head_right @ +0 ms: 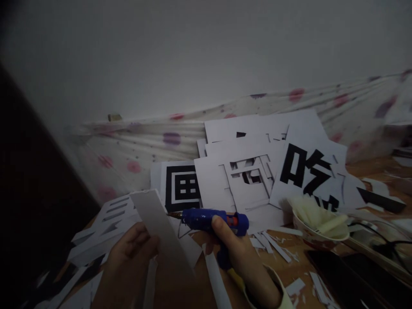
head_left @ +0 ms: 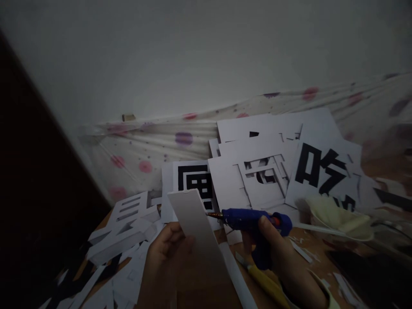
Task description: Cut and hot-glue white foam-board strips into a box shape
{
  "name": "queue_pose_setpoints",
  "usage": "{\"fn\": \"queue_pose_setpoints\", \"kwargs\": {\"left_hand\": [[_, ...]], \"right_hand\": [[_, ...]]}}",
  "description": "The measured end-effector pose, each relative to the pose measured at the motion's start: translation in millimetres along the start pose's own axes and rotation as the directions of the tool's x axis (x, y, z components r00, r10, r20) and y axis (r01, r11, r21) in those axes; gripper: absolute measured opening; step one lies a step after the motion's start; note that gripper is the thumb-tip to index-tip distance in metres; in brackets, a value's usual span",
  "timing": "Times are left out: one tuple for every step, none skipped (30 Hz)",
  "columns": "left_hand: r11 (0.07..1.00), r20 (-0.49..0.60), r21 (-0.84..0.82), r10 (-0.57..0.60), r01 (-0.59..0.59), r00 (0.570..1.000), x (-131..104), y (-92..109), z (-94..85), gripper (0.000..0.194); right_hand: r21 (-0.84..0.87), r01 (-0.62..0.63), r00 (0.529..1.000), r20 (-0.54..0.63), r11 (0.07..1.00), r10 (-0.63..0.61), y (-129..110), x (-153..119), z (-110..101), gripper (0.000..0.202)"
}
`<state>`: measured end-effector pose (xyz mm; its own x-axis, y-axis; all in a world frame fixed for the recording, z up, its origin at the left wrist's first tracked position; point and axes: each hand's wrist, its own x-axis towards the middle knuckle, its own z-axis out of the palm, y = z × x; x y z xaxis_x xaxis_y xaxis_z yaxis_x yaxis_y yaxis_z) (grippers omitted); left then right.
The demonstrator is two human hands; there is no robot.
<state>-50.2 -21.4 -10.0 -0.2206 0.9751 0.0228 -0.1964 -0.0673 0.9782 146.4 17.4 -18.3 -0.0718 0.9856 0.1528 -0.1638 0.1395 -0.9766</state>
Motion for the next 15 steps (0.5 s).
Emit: {"fn": "queue_pose_setpoints", "kwargs": {"left_hand": [[1.000,-0.011,0.004,0.002,-0.002,1.000,0,0,0.0,0.036],[1.000,-0.022,0.003,0.005,-0.005,1.000,0,-1,-0.1,0.036],[1.000,-0.029,0.001,0.004,-0.004,1.000,1,-1,-0.4,0.037],[1.000,-0.032,-0.002,-0.001,0.001,0.999,1,-1,-0.8,0.038],[1.000,-0.035,-0.005,-0.008,0.008,0.999,1,-2,-1.5,0.039],[1.000,-0.037,-0.010,-0.014,0.013,0.999,1,-2,-2.5,0.040],[1.000,-0.036,-0.014,-0.017,0.016,0.999,2,-3,-3.7,0.041],[1.000,-0.030,-0.020,-0.019,0.018,0.999,2,-4,-5.1,0.041],[0.999,-0.016,-0.029,-0.019,0.018,1.000,3,-4,-6.6,0.041],[0.999,0.002,-0.040,-0.015,0.015,1.000,4,-5,-8.2,0.041],[0.999,0.017,-0.049,-0.011,0.012,1.000,5,-6,-9.5,0.041],[0.999,0.024,-0.053,-0.010,0.011,1.000,5,-6,-10.5,0.041],[0.999,0.016,-0.050,-0.009,0.010,1.000,6,-6,-11.0,0.041],[0.999,-0.002,-0.041,-0.009,0.009,1.000,6,-6,-11.1,0.040],[0.999,-0.023,-0.032,-0.007,0.007,1.000,5,-5,-10.7,0.039]], "right_hand": [[-0.011,0.003,1.000,-0.003,1.000,-0.003,2,0,0,0.069],[-0.014,0.010,1.000,-0.008,1.000,-0.010,2,-1,0,0.069],[-0.009,0.019,1.000,-0.018,1.000,-0.019,3,-2,0,0.069],[0.004,0.026,0.999,-0.028,1.000,-0.026,3,-3,1,0.068],[0.021,0.034,0.999,-0.036,0.999,-0.033,3,-3,2,0.068],[0.037,0.040,0.999,-0.038,0.999,-0.039,3,-4,3,0.067],[0.047,0.044,0.998,-0.035,0.998,-0.042,3,-4,4,0.067],[0.050,0.042,0.999,-0.026,0.998,-0.041,3,-4,4,0.066],[0.050,0.037,0.999,-0.017,0.998,-0.036,4,-4,4,0.066],[0.049,0.030,1.000,-0.004,0.998,-0.030,4,-4,4,0.065],[0.049,0.023,1.000,0.009,0.999,-0.023,4,-4,4,0.065],[0.051,0.016,1.000,0.021,0.999,-0.017,4,-4,4,0.065],[0.053,0.010,1.000,0.024,0.999,-0.011,3,-5,4,0.064],[0.054,0.008,1.000,0.021,0.999,-0.009,2,-5,4,0.064],[0.052,0.006,1.000,0.023,0.999,-0.007,1,-6,5,0.064]]}}
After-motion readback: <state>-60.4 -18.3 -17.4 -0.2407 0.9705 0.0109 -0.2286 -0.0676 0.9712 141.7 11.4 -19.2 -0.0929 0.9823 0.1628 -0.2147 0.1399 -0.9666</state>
